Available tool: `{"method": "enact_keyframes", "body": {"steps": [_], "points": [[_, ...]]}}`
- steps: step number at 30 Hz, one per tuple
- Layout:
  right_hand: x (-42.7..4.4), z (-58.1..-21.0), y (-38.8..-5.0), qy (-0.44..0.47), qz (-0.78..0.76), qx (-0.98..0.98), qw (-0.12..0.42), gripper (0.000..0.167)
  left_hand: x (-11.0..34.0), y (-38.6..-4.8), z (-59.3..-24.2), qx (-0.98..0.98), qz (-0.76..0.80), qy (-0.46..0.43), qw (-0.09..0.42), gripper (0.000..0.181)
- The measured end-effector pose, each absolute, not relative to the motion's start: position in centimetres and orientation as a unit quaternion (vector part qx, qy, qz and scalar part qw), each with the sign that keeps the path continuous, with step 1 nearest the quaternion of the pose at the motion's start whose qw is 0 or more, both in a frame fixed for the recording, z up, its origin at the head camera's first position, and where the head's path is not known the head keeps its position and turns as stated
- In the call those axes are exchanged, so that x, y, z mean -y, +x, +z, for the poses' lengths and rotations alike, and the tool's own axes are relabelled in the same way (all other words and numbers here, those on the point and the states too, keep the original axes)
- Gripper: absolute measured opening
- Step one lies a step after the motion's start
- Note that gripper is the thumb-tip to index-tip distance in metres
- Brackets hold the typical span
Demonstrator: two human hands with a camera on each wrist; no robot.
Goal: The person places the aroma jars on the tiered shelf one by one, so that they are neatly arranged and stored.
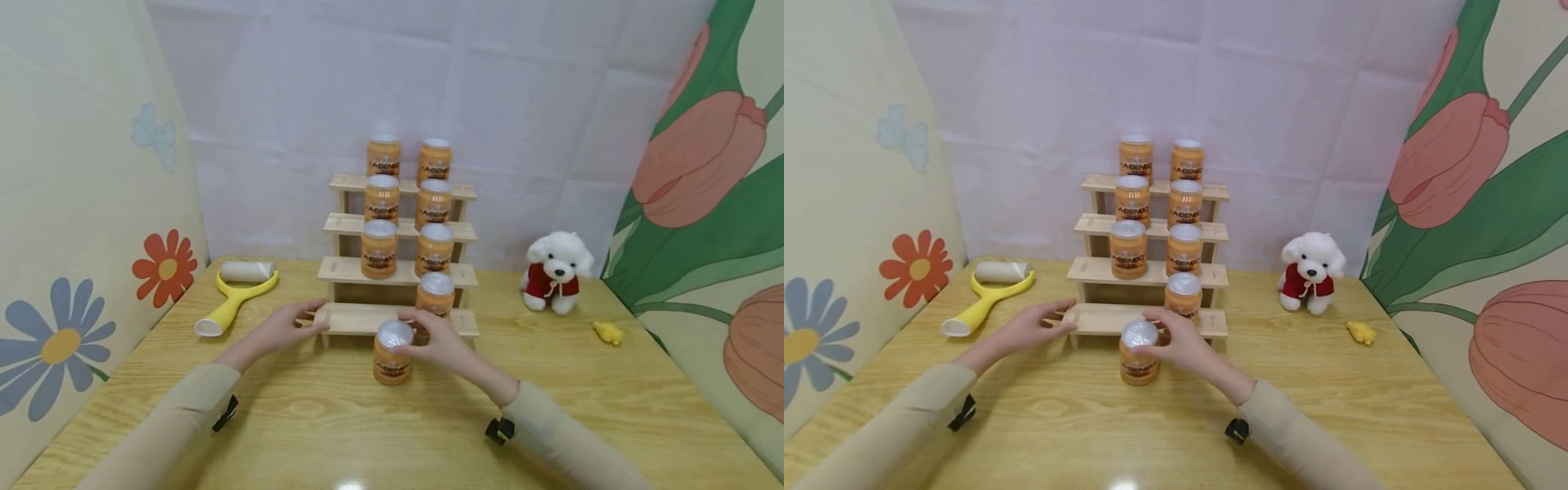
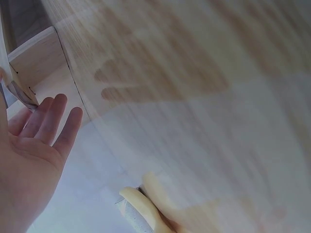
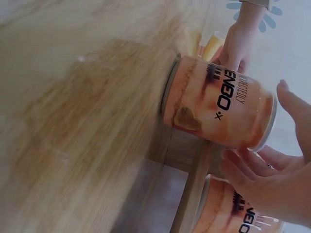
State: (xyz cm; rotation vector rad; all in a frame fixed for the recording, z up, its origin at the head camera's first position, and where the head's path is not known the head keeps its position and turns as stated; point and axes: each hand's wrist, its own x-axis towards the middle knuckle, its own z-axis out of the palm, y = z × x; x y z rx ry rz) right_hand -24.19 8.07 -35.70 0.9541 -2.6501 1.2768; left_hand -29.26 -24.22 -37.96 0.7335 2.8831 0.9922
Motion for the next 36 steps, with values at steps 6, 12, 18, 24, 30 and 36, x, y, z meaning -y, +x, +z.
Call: {"method": "enact_keyframes", "body": {"steps": [6, 12, 18, 24, 30, 36], "points": [[-7.6, -36.2, -24.3, 0.314, 0.392, 0.864, 0.005, 0.068, 24.2, -29.0, -37.8, -0.918, 0.319, 0.235, 0.001, 0.065], [-7.2, -36.0, -24.2, 0.302, 0.393, 0.868, 0.005, 0.068, 24.3, -29.2, -37.8, -0.918, 0.318, 0.238, 0.003, 0.066], [-6.8, -36.0, -24.1, 0.306, 0.384, 0.871, -0.001, 0.068, 24.2, -29.2, -37.9, -0.918, 0.318, 0.239, -0.001, 0.065], [-6.3, -36.0, -23.9, 0.327, 0.369, 0.87, 0.009, 0.068, 24.2, -29.2, -38.0, -0.916, 0.324, 0.236, -0.006, 0.065], [-6.1, -36.0, -23.9, 0.344, 0.364, 0.865, 0.023, 0.068, 24.3, -29.4, -38.1, -0.916, 0.324, 0.238, -0.007, 0.065], [-6.0, -35.8, -23.6, 0.352, 0.38, 0.855, 0.013, 0.065, 24.3, -29.5, -38.2, -0.914, 0.326, 0.242, -0.016, 0.064]]}}
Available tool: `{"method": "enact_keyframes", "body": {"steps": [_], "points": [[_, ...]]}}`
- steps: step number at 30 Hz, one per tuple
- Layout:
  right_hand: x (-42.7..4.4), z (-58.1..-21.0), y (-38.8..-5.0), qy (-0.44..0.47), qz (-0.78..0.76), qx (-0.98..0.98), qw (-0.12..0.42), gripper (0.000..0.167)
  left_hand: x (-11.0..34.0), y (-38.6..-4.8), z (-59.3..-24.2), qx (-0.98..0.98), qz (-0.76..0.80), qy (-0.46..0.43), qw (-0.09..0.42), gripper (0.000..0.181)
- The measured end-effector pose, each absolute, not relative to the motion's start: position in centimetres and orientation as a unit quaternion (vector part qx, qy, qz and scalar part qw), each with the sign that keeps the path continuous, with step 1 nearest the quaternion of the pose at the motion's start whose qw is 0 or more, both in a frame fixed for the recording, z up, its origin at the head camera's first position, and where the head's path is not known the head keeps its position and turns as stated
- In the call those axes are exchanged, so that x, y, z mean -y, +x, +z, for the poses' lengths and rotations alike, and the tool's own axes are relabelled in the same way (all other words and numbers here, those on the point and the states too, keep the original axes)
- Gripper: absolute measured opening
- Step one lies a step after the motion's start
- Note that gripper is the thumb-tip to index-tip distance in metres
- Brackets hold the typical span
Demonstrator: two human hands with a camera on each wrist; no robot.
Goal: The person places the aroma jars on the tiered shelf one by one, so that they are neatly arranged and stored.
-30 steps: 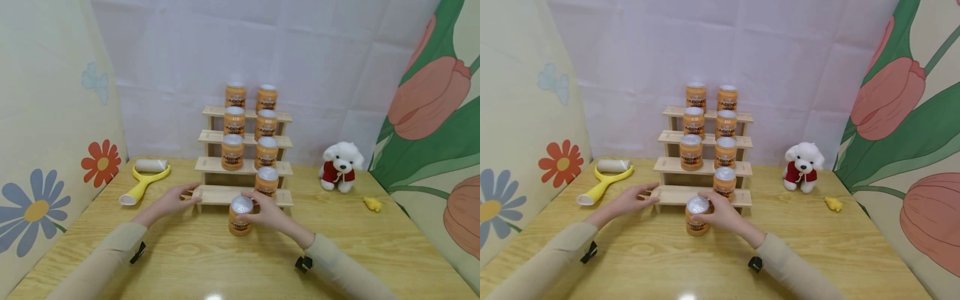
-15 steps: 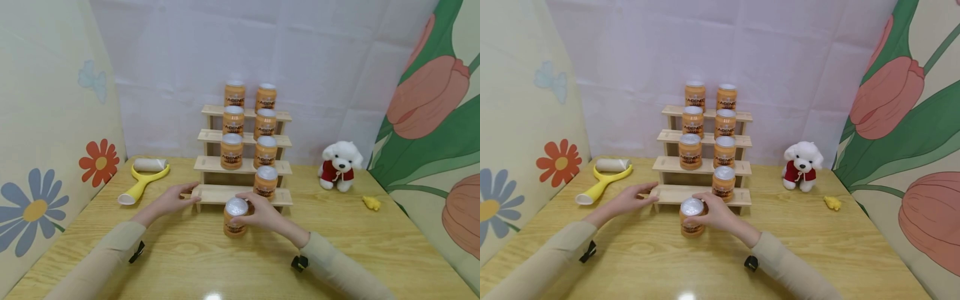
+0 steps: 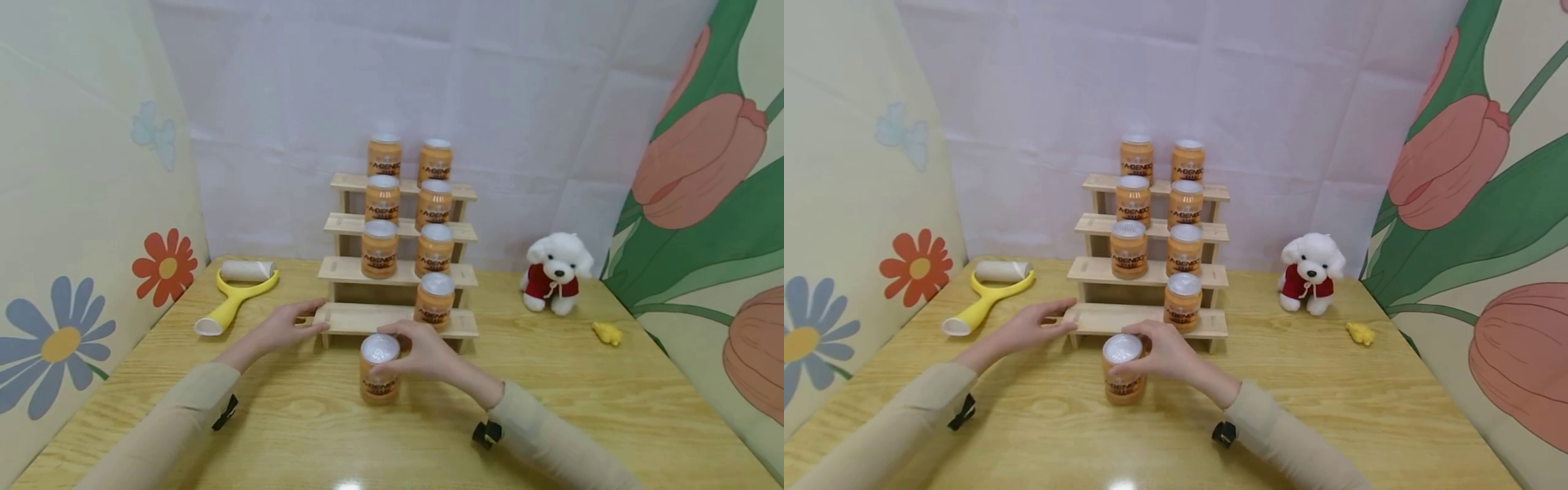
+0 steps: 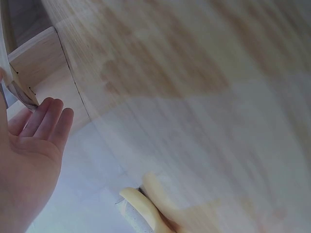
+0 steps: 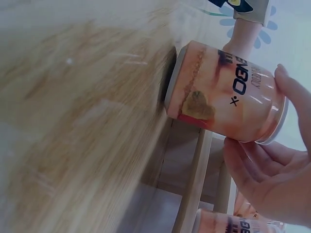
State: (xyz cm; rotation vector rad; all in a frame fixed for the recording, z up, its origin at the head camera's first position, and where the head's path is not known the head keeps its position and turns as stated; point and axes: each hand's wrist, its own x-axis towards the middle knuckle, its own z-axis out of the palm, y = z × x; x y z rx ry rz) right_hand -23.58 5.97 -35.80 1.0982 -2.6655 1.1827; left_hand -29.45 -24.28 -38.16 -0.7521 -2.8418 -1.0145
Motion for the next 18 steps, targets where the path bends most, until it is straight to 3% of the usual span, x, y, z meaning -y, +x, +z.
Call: {"method": "enact_keyframes", "body": {"steps": [18], "points": [[-5.4, -34.0, -23.3, 0.319, 0.445, 0.836, 0.031, 0.062, 24.3, -29.3, -38.2, 0.917, -0.322, -0.236, 0.005, 0.068]]}}
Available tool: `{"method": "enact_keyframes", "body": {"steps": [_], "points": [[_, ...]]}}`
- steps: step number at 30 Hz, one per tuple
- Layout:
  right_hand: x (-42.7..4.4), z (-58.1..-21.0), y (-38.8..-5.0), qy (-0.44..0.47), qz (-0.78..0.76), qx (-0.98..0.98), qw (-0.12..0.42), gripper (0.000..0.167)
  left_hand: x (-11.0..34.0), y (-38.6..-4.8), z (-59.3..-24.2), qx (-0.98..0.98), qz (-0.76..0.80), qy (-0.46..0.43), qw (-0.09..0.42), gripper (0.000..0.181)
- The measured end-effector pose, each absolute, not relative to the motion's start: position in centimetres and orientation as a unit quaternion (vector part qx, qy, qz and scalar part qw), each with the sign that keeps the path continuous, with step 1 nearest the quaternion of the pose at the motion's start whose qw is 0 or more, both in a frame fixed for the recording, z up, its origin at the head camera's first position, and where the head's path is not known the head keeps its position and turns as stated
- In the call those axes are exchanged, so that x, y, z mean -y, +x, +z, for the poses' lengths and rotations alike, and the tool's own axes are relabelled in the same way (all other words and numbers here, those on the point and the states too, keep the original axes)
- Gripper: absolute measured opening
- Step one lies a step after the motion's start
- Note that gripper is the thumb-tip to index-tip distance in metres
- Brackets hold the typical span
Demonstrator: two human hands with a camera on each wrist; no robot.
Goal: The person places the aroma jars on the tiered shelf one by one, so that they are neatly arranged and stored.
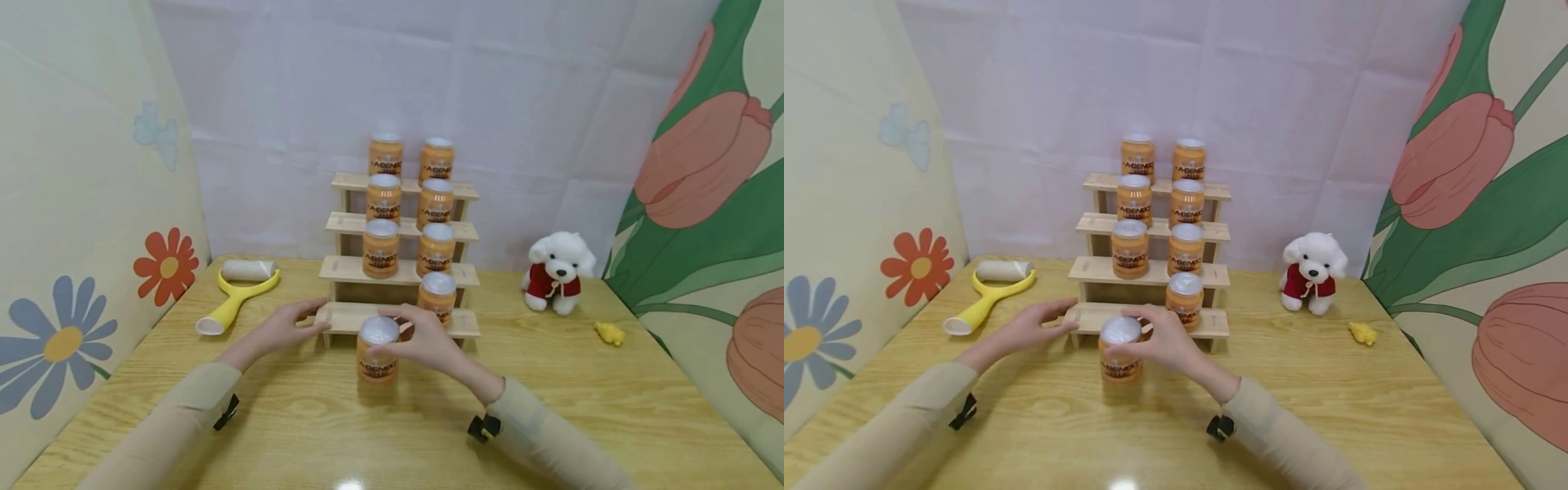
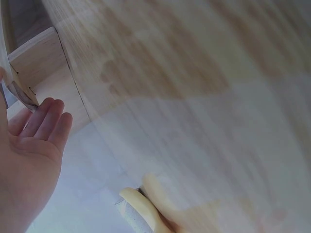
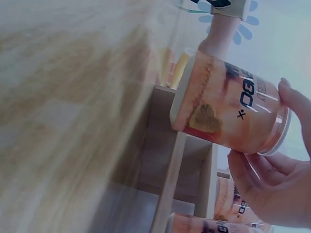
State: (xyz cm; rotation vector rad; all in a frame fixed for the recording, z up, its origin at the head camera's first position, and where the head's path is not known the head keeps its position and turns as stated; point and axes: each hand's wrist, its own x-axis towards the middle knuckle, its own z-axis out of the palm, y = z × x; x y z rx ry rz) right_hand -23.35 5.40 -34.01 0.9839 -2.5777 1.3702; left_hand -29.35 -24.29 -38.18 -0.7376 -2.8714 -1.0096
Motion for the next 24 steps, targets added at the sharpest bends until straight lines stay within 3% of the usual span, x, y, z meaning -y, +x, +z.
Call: {"method": "enact_keyframes", "body": {"steps": [24], "points": [[-3.3, -33.7, -26.6, 0.263, 0.527, 0.8, 0.116, 0.064, 24.3, -29.2, -38.1, 0.914, -0.324, -0.246, 0.01, 0.066]]}}
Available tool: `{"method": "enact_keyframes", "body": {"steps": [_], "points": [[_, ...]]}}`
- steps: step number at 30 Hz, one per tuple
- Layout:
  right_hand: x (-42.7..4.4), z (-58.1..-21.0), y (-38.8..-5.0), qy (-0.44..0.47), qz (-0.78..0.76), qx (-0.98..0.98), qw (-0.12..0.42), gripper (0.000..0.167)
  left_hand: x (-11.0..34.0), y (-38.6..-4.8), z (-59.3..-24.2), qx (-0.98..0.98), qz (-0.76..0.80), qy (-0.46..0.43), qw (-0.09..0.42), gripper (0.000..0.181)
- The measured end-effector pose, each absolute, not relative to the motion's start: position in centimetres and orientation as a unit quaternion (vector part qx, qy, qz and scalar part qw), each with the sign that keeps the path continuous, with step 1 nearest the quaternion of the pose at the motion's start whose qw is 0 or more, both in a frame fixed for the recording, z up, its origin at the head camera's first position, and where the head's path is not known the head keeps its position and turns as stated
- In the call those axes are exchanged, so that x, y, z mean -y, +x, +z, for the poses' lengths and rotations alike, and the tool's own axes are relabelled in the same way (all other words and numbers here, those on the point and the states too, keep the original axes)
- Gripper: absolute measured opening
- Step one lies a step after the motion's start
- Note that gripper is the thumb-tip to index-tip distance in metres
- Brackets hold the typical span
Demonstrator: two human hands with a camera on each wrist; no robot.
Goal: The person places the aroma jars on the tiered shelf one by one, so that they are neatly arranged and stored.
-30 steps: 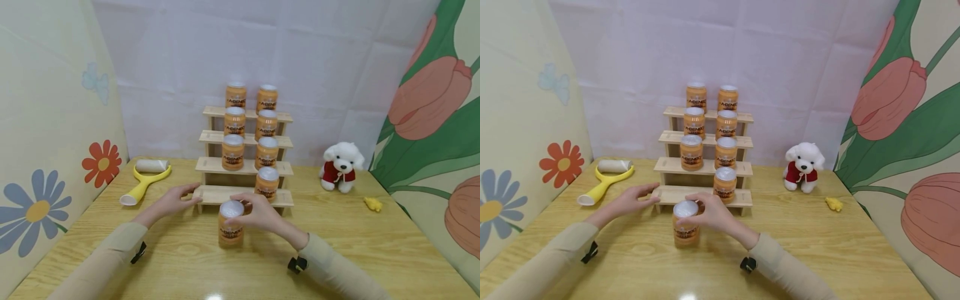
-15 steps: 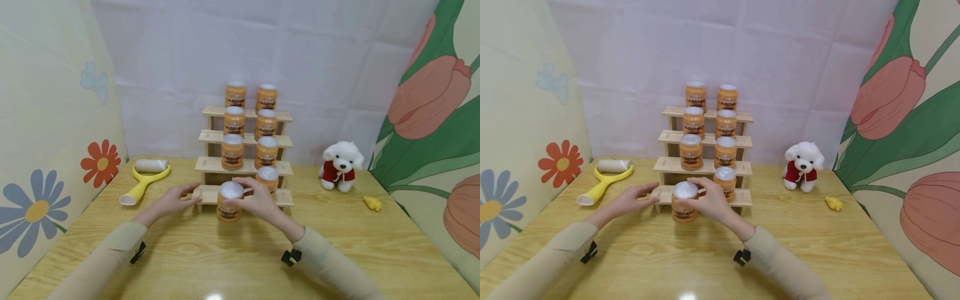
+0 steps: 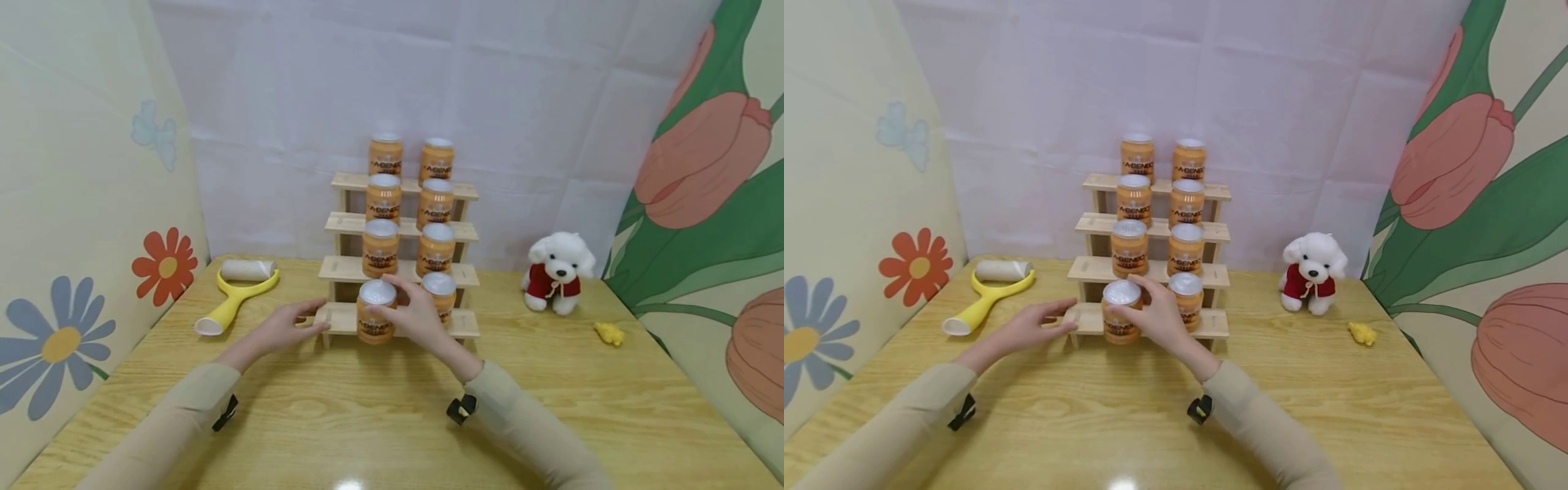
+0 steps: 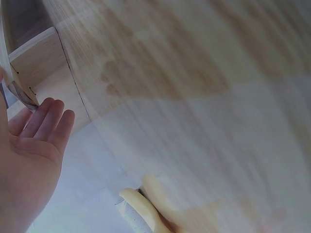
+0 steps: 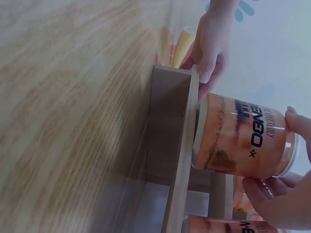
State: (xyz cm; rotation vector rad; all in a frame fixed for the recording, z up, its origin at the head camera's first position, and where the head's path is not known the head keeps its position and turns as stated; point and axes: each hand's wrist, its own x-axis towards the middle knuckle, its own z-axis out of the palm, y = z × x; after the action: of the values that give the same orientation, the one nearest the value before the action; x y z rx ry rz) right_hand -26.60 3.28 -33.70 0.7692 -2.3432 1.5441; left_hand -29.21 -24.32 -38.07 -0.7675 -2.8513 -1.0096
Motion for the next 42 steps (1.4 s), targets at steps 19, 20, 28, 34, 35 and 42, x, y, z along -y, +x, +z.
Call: {"method": "enact_keyframes", "body": {"steps": [19, 20, 28, 34, 35, 42], "points": [[-2.9, -34.0, -28.2, 0.237, 0.47, 0.829, 0.188, 0.065, 24.0, -29.9, -37.5, 0.913, -0.322, -0.249, 0.011, 0.068], [-2.8, -34.0, -28.2, 0.236, 0.468, 0.83, 0.19, 0.065, 23.9, -29.9, -37.5, 0.913, -0.322, -0.25, 0.01, 0.068], [-2.6, -34.1, -28.5, 0.236, 0.457, 0.836, 0.192, 0.066, 24.0, -29.7, -37.5, 0.914, -0.322, -0.246, 0.014, 0.066], [-2.5, -34.3, -28.4, 0.236, 0.454, 0.835, 0.2, 0.067, 24.1, -29.7, -37.4, 0.914, -0.321, -0.247, 0.011, 0.066], [-2.6, -34.3, -28.4, 0.238, 0.455, 0.834, 0.204, 0.067, 24.1, -29.7, -37.5, 0.914, -0.322, -0.248, 0.012, 0.066], [-3.5, -34.3, -27.1, 0.282, 0.454, 0.812, 0.236, 0.064, 24.2, -29.7, -38.1, 0.914, -0.323, -0.246, 0.014, 0.066]]}}
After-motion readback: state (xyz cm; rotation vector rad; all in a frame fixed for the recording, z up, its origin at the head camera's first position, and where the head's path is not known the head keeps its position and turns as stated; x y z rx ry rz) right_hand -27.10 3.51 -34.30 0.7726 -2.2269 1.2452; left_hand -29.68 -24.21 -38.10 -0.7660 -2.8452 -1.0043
